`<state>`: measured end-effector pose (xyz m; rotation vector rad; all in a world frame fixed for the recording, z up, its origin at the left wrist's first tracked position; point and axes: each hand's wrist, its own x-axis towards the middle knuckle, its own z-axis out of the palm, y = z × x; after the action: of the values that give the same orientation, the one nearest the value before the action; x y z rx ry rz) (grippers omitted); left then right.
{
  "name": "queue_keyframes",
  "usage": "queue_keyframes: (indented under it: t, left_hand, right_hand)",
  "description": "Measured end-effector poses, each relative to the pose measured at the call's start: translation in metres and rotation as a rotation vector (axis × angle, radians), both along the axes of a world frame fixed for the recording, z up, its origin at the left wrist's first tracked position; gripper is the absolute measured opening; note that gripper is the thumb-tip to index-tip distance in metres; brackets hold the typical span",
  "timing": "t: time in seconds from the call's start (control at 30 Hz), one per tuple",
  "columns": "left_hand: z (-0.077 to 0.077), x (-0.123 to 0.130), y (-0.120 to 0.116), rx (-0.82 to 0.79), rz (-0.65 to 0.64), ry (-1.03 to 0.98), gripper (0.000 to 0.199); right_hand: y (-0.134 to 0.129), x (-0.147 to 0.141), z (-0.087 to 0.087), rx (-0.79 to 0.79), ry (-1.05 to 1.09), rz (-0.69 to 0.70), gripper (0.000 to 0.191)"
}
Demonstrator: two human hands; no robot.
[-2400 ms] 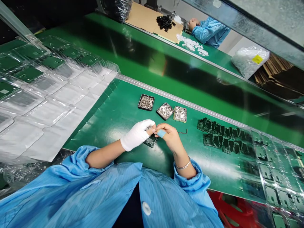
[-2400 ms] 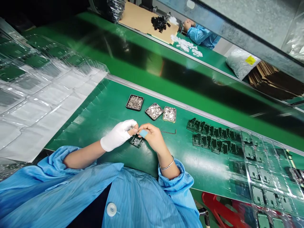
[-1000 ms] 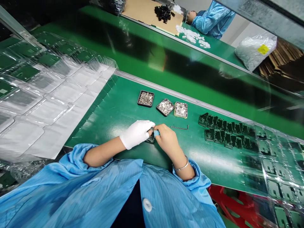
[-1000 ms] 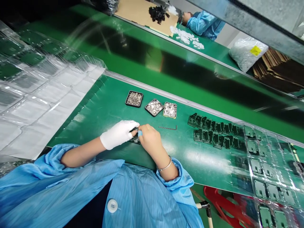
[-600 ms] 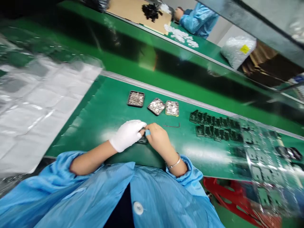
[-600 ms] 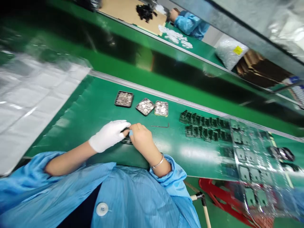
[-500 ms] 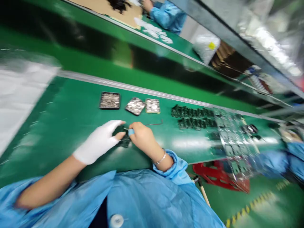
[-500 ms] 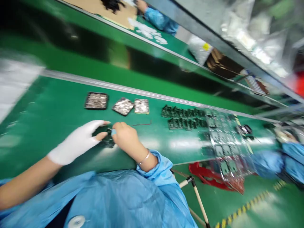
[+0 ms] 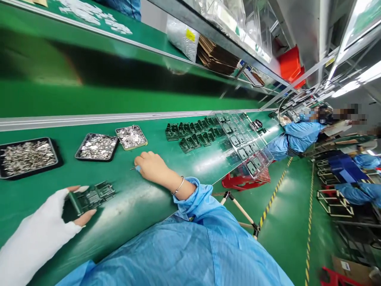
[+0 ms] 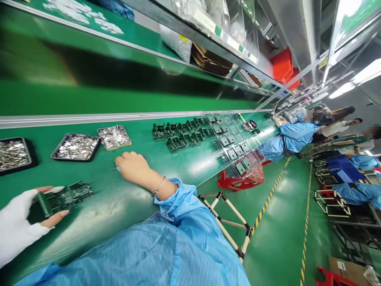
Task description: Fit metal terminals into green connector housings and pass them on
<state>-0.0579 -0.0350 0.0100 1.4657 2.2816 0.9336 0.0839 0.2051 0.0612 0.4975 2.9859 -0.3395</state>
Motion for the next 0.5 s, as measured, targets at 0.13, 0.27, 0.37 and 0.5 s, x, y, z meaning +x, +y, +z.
queue_keyframes:
  t: [0.13, 0.27, 0.37, 0.5]
  left_hand:
    - [0.035, 0.014, 0.005, -0.181, 0.143, -0.061, 0.051]
    - [0.050, 0.023, 0.010, -0.264, 0.136, -0.113, 0.059]
    - [0.046, 0.023, 0.009, -0.217, 0.133, -0.102, 0.058]
    - [0.043, 0.023, 0.007, -0.157, 0.100, -0.091, 0.054]
  right_hand:
    - [-0.002, 0.005, -0.001, -0.273, 0.114, 0.044, 0.019]
    - [-0.009, 0.007, -0.008, -0.563, 0.236, 0.155, 0.022]
    - [-0.015, 0.005, -0.016, -0.563, 0.239, 0.197, 0.023]
    - [-0.025, 0.002, -0.018, -0.431, 0.181, 0.198, 0.027]
